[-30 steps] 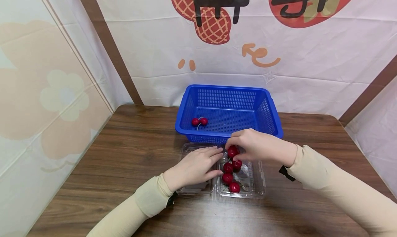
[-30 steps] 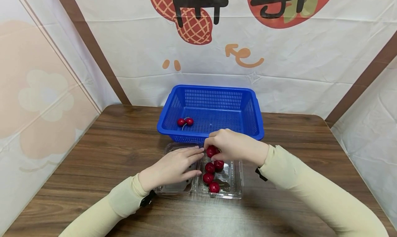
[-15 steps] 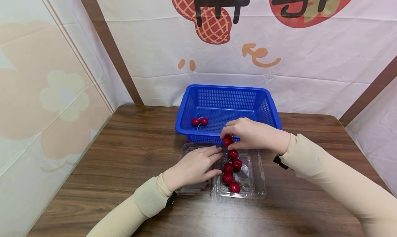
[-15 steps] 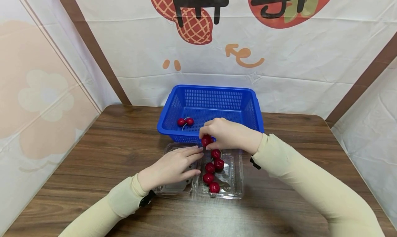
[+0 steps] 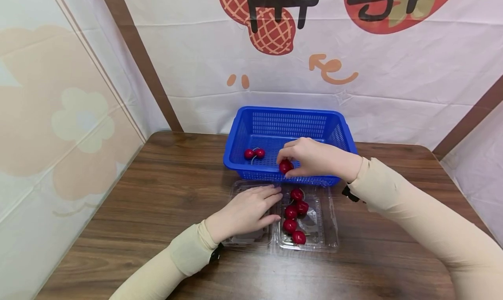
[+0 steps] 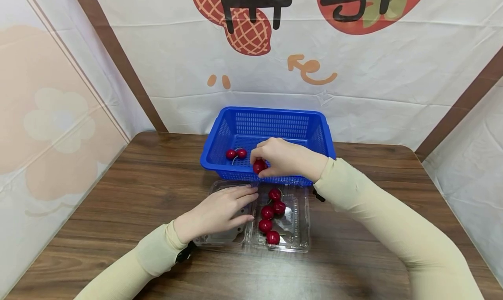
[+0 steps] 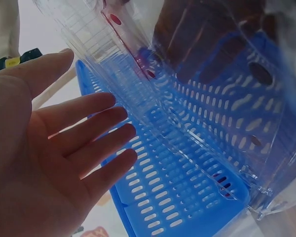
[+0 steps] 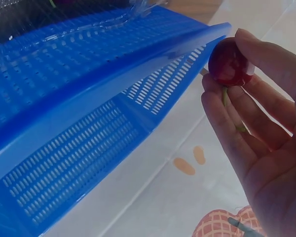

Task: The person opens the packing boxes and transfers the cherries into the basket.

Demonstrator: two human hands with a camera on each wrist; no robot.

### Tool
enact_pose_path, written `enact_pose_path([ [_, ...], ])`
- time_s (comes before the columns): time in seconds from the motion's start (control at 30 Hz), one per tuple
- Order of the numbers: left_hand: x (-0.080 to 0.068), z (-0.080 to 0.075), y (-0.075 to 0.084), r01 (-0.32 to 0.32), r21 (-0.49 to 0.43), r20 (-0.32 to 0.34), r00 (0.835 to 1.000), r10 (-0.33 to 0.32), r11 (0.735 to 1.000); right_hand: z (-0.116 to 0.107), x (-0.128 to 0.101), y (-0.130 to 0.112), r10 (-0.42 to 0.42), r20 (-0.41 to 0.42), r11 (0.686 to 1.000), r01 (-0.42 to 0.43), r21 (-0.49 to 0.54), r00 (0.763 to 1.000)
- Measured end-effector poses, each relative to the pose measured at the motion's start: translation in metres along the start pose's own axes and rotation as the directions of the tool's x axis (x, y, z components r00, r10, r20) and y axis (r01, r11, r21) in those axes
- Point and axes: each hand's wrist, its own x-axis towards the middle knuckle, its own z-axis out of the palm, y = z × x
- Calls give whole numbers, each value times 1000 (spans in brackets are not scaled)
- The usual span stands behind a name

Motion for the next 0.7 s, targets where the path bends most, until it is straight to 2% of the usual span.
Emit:
enact_pose_path([
  [0.3,-2,-2,2,14,-13,34,999,-14,1000,1,4,12,36,-1,999,-36,11,999],
  [0.7,-4,-5,4,15,-27,40,999,-14,1000,6,13,37,113,-2,993,-113,35,994],
])
